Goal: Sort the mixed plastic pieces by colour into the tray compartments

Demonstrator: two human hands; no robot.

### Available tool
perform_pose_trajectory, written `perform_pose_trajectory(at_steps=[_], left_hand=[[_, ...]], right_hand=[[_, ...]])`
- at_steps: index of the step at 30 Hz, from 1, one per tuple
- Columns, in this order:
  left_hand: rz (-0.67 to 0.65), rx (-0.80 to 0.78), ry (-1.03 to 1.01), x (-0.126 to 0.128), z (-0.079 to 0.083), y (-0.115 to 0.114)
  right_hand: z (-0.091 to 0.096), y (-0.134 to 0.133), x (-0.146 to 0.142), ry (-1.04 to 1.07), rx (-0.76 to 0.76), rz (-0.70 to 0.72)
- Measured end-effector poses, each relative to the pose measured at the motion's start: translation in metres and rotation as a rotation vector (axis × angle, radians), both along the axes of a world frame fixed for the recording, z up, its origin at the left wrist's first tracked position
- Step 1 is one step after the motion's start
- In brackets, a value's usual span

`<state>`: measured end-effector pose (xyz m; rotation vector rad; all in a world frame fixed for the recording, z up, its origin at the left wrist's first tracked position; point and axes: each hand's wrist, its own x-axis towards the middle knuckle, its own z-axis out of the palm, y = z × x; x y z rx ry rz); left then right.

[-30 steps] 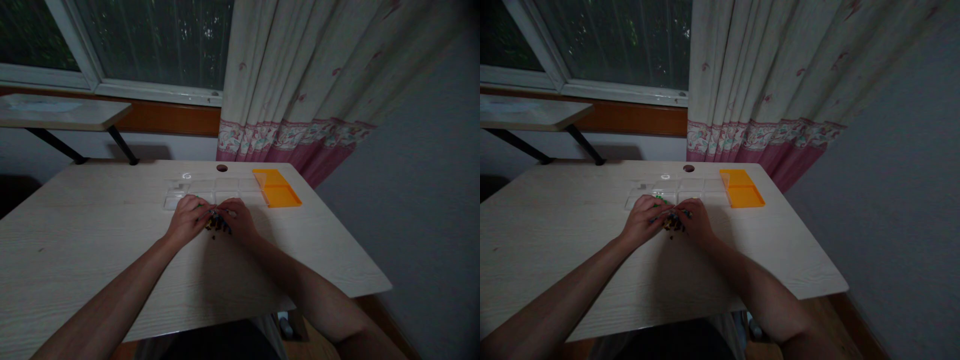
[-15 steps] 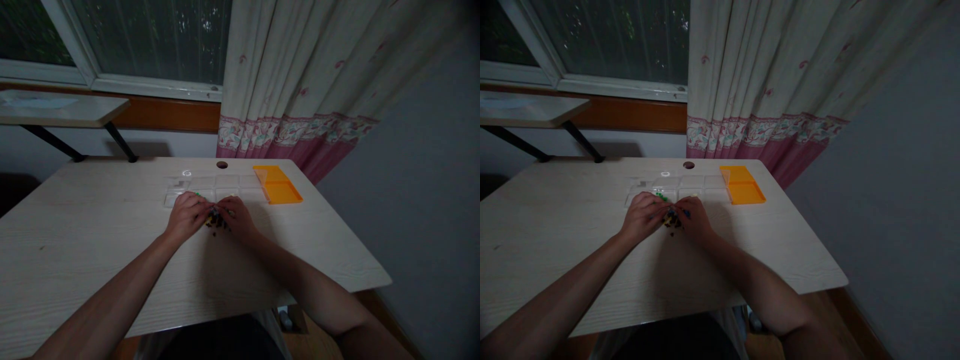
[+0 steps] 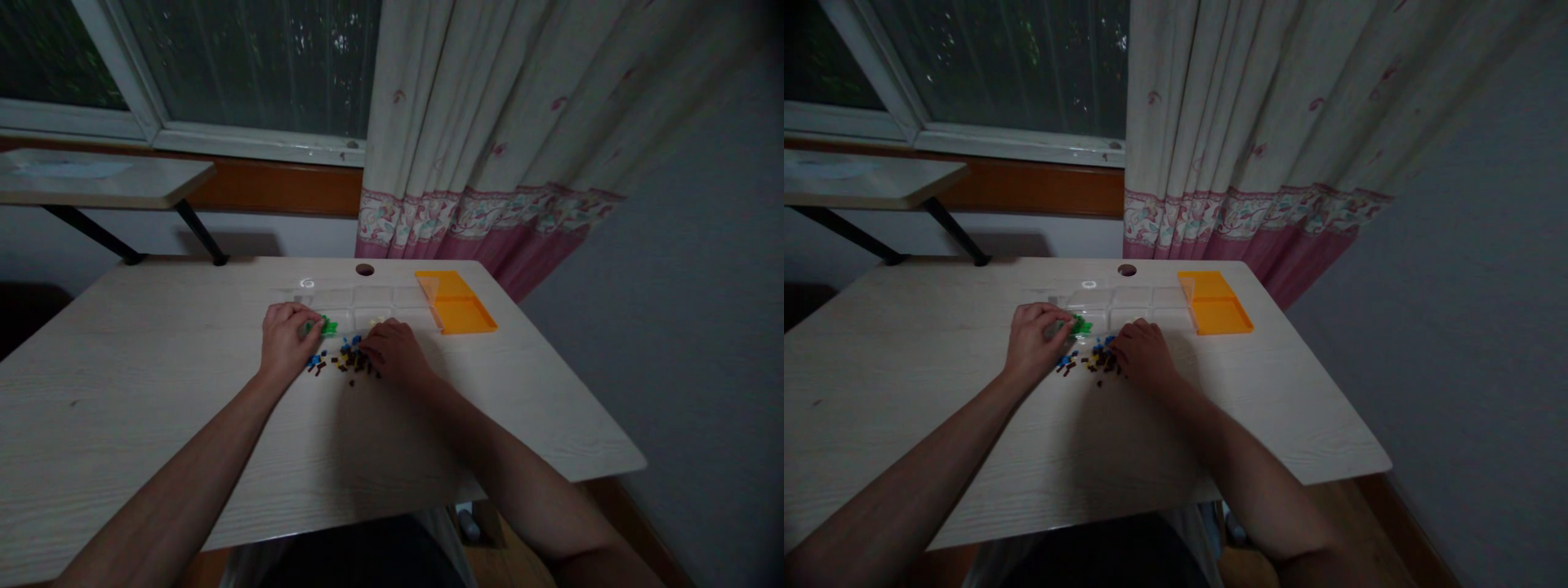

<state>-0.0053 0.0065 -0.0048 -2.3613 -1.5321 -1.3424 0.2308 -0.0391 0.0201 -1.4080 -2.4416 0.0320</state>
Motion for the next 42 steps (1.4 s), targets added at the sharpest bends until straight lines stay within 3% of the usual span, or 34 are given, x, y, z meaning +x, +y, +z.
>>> perform_pose_trajectory(at_steps=[12, 27, 30, 36, 42], left_hand=[[0.019, -0.019, 0.064, 0.0, -0.005, 0.0], [-0.008, -0.037, 0.047, 0.001, -0.002, -0.002], [-0.119, -0.015, 0.06, 0.003, 0.003, -0.006], [-0.483, -0.076, 0.239, 0.008, 0.011, -0.015], [-0.528, -0.134, 0.302, 0.01, 0.012, -0.018]], right_hand=[[0.023, -0.011, 0.004, -0.102, -0.047, 0.112], [0.016, -0.01, -0.001, -0.157, -0.017, 0.204], [0.015, -0.009, -0.002, -0.172, -0.012, 0.203], [0.016, -0.008, -0.002, -0.134, -0.026, 0.17], [0.014, -0.003, 0.001, -0.132, -0.025, 0.118]])
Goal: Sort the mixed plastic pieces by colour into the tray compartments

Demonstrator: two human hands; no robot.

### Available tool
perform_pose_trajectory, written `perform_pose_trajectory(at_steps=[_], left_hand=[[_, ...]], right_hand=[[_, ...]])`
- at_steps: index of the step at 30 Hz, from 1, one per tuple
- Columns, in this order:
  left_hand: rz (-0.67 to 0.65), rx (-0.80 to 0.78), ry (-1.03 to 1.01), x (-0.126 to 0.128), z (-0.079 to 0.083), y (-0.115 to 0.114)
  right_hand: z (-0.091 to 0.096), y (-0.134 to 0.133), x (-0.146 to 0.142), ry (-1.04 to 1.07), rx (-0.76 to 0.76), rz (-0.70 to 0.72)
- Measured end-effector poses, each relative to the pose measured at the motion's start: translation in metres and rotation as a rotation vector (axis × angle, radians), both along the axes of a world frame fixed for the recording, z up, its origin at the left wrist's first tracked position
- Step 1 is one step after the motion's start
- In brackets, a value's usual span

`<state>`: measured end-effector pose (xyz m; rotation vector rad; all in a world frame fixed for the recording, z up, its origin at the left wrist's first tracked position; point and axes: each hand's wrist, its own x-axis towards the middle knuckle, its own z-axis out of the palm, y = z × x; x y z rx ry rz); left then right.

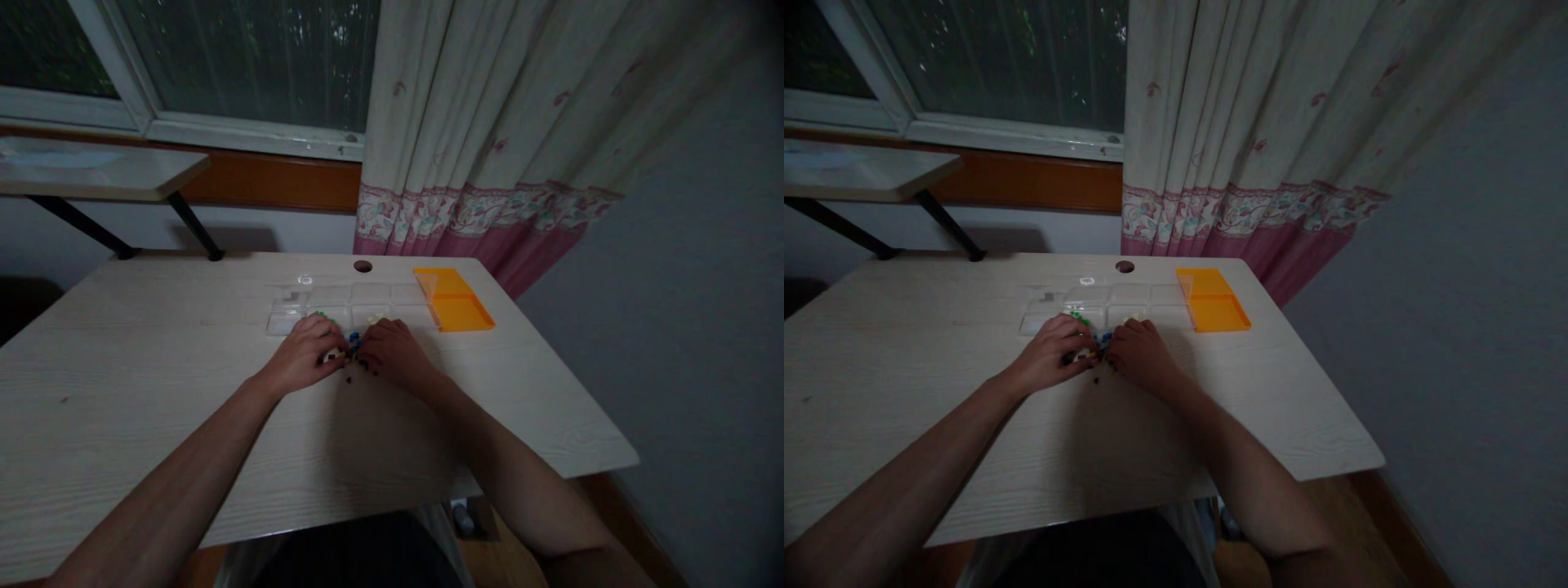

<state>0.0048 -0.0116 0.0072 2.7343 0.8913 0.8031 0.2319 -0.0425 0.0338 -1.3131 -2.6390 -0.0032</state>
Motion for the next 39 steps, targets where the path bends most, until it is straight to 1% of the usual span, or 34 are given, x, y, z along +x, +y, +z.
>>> perform_pose_trajectory(at_steps=[5, 10, 16, 20, 28, 35, 39], left_hand=[[0.007, -0.006, 0.044, 0.0008, -0.0011, 0.0004], [0.02, 0.006, 0.078, 0.0016, 0.0009, -0.0007], [0.005, 0.012, 0.072, 0.0027, 0.0025, -0.0023], [0.001, 0.005, 0.073, 0.0031, 0.0014, -0.0025], [-0.007, -0.012, 0.087, 0.0025, 0.0041, -0.0032], [0.001, -0.013, 0.081, 0.0025, 0.0043, -0.0042], [-0.008, -0.014, 0.085, 0.0027, 0.0029, -0.0031]], right_hand=[[-0.0038, 0.0038, 0.0025, 0.009, 0.036, -0.04], [-0.003, 0.0032, 0.0038, 0.022, 0.045, -0.052], [-0.0052, 0.0044, 0.0048, 0.06, 0.06, -0.077], [-0.0062, 0.0052, 0.0045, 0.054, 0.069, -0.068], [-0.0038, 0.005, 0.0046, 0.045, 0.07, -0.088], [-0.0022, 0.0051, 0.0051, 0.036, 0.086, -0.141], [-0.002, 0.0063, 0.0056, 0.03, 0.093, -0.198]])
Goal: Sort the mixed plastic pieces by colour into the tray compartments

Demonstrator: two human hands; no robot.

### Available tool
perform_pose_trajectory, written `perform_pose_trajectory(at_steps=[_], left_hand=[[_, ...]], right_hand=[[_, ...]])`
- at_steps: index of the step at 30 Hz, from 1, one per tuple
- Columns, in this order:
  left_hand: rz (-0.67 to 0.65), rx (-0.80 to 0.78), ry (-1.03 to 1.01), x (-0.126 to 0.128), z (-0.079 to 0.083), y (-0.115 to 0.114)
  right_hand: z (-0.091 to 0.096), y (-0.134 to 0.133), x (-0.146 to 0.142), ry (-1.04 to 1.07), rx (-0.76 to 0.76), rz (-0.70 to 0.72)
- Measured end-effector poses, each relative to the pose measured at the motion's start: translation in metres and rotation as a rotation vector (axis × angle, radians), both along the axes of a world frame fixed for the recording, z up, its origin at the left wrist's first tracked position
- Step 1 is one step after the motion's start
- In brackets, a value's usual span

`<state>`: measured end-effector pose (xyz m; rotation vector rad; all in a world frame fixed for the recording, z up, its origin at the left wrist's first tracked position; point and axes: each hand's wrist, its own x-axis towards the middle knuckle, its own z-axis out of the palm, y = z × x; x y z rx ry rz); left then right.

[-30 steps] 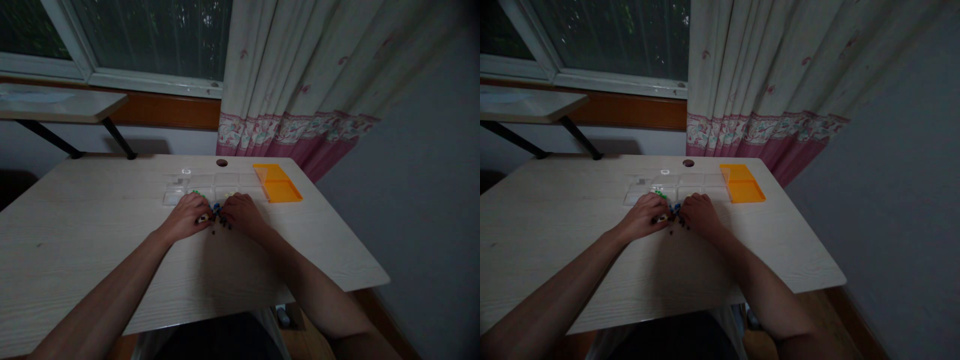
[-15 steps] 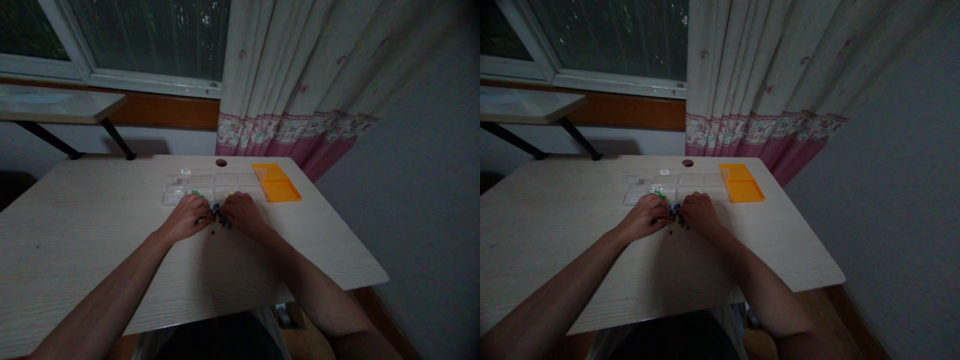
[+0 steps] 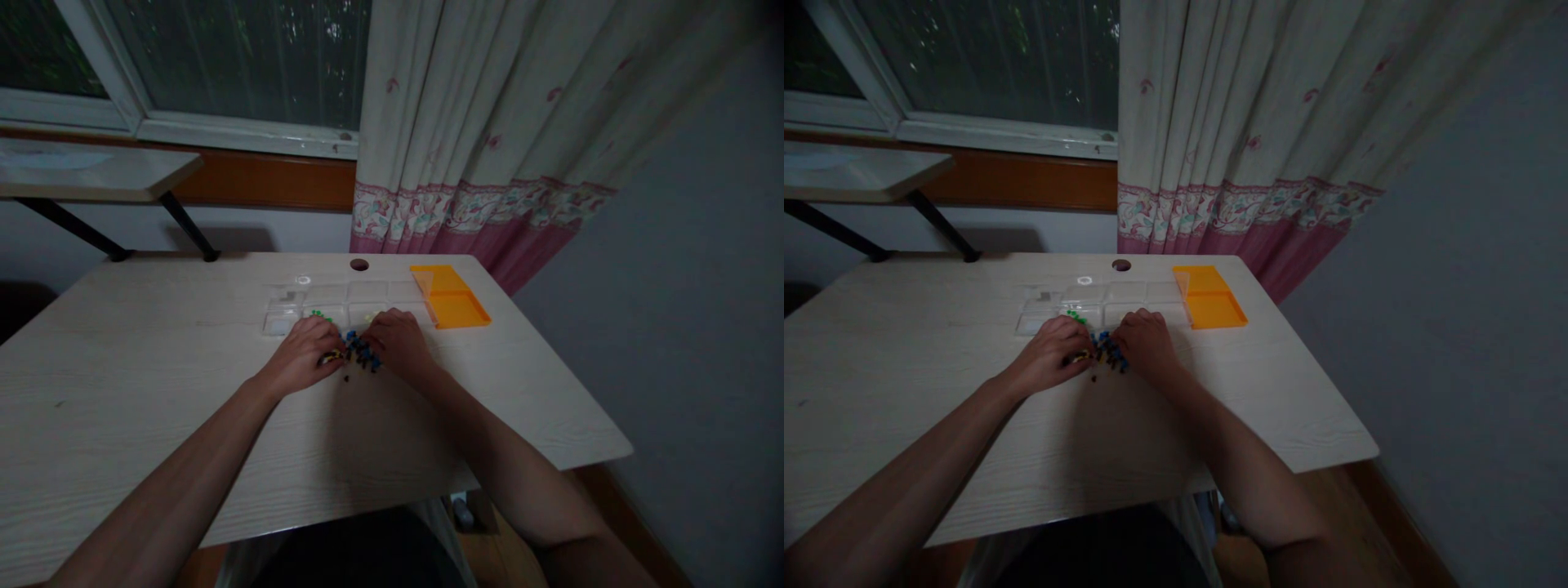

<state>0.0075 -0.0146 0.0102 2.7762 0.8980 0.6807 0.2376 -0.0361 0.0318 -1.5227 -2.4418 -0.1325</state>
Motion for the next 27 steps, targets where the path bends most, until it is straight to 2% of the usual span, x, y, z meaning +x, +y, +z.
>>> perform_pose_trajectory(at_steps=[7, 16, 22, 27], left_hand=[[0.017, 0.001, 0.008, 0.0, 0.0, 0.001], [0.0, 0.01, 0.025, 0.002, 0.001, 0.0], [0.001, 0.02, 0.031, 0.004, 0.0, -0.001], [0.016, 0.022, 0.046, 0.004, 0.001, -0.002]], right_hand=[[0.004, 0.002, 0.002, 0.037, 0.056, -0.141], [0.012, 0.013, 0.031, 0.106, 0.201, -0.459], [0.013, 0.019, 0.044, 0.064, 0.138, -0.542], [0.006, 0.023, 0.045, 0.012, 0.056, -0.549]])
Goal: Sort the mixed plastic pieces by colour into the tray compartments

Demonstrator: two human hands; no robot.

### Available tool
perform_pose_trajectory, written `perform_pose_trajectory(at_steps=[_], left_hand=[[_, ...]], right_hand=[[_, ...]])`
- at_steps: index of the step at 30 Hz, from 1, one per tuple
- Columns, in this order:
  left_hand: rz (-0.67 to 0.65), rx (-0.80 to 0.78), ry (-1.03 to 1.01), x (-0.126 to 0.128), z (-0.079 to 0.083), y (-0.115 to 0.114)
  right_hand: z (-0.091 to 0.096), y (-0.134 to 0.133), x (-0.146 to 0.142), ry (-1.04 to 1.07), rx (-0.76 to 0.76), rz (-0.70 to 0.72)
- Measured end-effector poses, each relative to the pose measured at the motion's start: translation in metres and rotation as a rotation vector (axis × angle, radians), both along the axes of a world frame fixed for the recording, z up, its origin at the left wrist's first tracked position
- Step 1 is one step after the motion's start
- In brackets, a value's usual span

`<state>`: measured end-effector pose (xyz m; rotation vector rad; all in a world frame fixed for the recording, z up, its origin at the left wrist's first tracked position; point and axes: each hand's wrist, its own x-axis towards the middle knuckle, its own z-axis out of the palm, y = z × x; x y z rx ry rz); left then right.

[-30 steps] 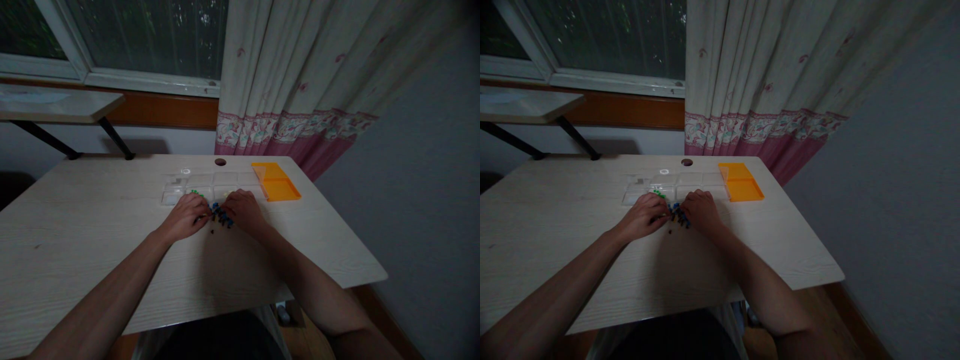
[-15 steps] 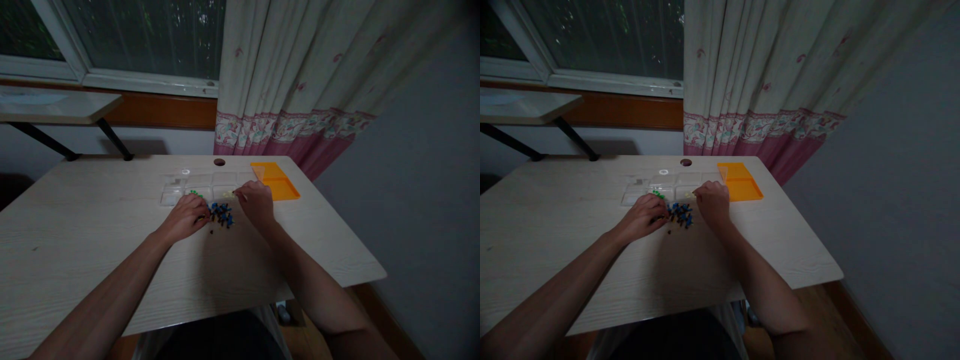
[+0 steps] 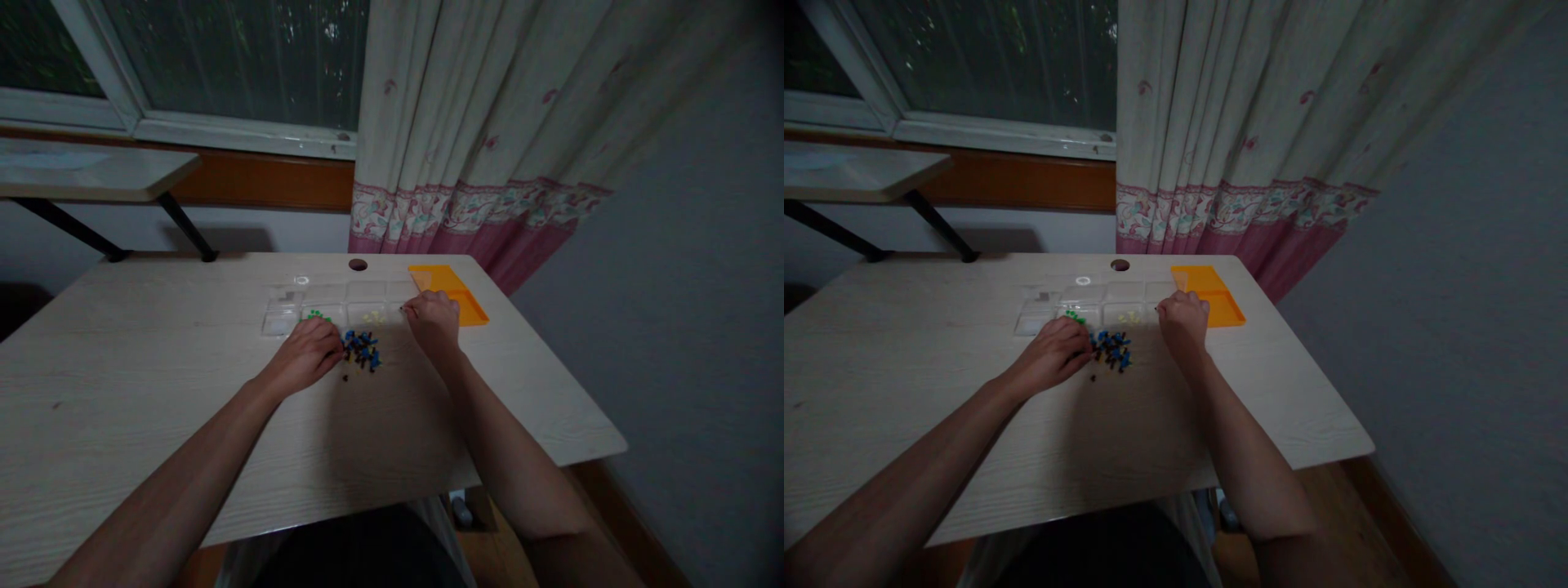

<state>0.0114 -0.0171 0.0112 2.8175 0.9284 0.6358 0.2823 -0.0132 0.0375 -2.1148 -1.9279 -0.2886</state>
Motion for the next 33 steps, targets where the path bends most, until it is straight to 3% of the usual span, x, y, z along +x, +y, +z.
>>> perform_pose_trajectory(at_steps=[5, 10, 15, 19, 33], left_hand=[[0.034, 0.02, -0.057, -0.001, -0.002, 0.001], [0.116, 0.036, -0.24, 0.001, -0.006, 0.002], [0.234, -0.055, -0.469, 0.007, -0.01, 0.006], [0.229, -0.122, -0.57, 0.011, -0.014, 0.009], [0.191, -0.194, -0.616, 0.016, -0.014, 0.004]], right_hand=[[-0.009, 0.002, 0.002, -0.026, -0.006, 0.035], [-0.009, 0.002, -0.001, 0.019, 0.093, 0.099], [-0.007, -0.011, -0.029, 0.147, 0.166, 0.442], [-0.008, -0.027, -0.053, 0.18, 0.175, 0.657], [-0.008, -0.036, -0.064, 0.151, 0.252, 0.668]])
